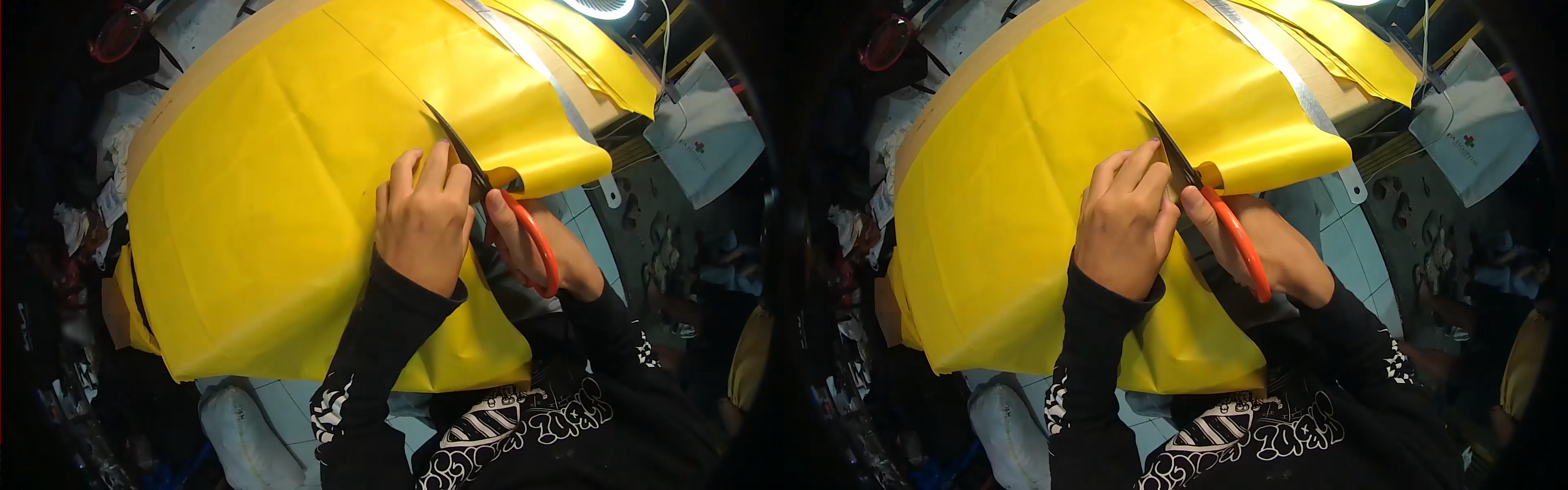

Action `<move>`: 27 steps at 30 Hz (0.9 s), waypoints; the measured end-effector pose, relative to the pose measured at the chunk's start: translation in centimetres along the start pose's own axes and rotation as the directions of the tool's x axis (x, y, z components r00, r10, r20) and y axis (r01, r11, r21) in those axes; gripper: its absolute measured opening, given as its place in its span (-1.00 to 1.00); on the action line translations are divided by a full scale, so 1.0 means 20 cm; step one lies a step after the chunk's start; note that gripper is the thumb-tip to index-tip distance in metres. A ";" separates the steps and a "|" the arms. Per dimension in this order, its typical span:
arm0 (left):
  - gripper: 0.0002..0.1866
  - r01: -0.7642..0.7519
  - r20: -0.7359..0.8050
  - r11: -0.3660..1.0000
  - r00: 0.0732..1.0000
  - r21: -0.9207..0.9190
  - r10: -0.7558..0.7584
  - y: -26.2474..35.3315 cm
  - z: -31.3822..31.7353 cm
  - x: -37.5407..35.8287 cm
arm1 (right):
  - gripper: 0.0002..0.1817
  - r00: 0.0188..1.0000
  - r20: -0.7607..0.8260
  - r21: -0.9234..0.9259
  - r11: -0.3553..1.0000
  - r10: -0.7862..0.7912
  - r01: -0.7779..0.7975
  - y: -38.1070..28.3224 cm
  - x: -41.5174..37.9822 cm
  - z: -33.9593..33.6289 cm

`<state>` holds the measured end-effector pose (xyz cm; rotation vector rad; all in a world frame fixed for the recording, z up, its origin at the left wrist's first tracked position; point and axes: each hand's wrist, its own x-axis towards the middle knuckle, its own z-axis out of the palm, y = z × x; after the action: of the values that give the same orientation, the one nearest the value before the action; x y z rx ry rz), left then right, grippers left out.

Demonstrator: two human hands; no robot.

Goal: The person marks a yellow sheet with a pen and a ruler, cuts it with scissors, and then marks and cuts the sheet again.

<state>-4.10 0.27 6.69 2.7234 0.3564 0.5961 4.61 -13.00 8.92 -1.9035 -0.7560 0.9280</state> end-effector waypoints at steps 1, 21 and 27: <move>-0.77 0.001 -0.004 1.000 1.000 0.007 -0.001 0.00 0.00 0.00 | -0.52 1.000 0.005 0.007 1.000 -0.001 0.001 0.00 0.00 0.00; -0.78 0.009 0.002 0.997 1.000 0.083 -0.009 0.03 0.02 -0.02 | -0.53 1.000 -0.008 -0.003 1.000 -0.018 0.018 -0.02 -0.01 -0.02; -0.76 0.001 0.045 0.997 0.999 0.071 -0.005 0.03 0.00 -0.03 | -0.54 0.998 -0.020 -0.008 0.998 -0.066 0.066 -0.01 -0.01 -0.03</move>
<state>-4.56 -0.49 6.79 2.7982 0.3771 0.5294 4.93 -13.25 9.31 -1.8799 -0.8067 0.8652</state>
